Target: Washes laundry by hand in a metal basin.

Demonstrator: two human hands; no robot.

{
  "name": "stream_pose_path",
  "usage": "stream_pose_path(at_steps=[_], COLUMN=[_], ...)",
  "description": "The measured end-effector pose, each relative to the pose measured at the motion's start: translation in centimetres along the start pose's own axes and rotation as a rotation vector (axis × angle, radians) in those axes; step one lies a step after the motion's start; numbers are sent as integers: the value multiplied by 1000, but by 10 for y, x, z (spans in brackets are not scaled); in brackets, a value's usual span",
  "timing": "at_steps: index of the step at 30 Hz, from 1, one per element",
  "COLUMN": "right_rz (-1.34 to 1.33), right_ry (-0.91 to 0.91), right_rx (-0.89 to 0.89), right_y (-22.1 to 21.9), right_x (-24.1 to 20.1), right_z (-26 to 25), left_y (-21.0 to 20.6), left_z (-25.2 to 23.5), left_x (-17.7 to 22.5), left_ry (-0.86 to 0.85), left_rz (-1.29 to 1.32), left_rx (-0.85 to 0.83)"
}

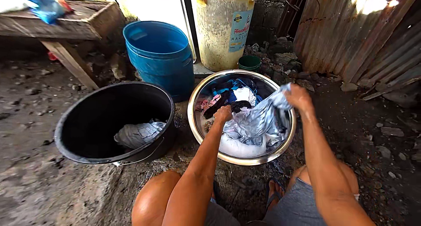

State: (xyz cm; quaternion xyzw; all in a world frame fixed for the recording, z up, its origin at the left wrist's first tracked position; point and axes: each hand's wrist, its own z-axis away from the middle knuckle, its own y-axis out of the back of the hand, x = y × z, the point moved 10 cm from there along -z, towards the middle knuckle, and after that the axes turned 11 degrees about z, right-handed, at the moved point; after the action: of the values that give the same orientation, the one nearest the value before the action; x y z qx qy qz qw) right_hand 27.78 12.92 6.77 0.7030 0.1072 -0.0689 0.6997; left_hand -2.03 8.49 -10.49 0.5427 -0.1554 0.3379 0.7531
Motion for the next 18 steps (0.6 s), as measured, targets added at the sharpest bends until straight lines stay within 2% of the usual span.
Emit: stream_pose_path(at_steps=[2, 3, 6, 9, 11, 13, 15, 18], right_rz=[150, 168, 84, 8, 2, 47, 176, 242], right_ry=[-137, -167, -121, -82, 25, 125, 163, 15], right_rx=[-246, -322, -463, -568, -637, -724, -791, -697], right_y=[-71, -95, -150, -196, -233, -275, -305, -299], right_x=[18, 22, 23, 21, 16, 20, 33, 47], right_z=[9, 14, 15, 13, 21, 40, 57, 63], left_y=[-15, -24, -54, -98, -134, -172, -192, -181], left_z=[5, 3, -3, 1, 3, 3, 1, -2], left_x=[-4, -1, 29, 65, 79, 76, 56, 26], left_ry=[62, 29, -153, -283, -373, -400, -336, -209], left_rz=[-53, -63, -22, 212, 284, 194, -26, -111], left_rx=[-94, -144, -242, -338, -354, -357, -359, -354])
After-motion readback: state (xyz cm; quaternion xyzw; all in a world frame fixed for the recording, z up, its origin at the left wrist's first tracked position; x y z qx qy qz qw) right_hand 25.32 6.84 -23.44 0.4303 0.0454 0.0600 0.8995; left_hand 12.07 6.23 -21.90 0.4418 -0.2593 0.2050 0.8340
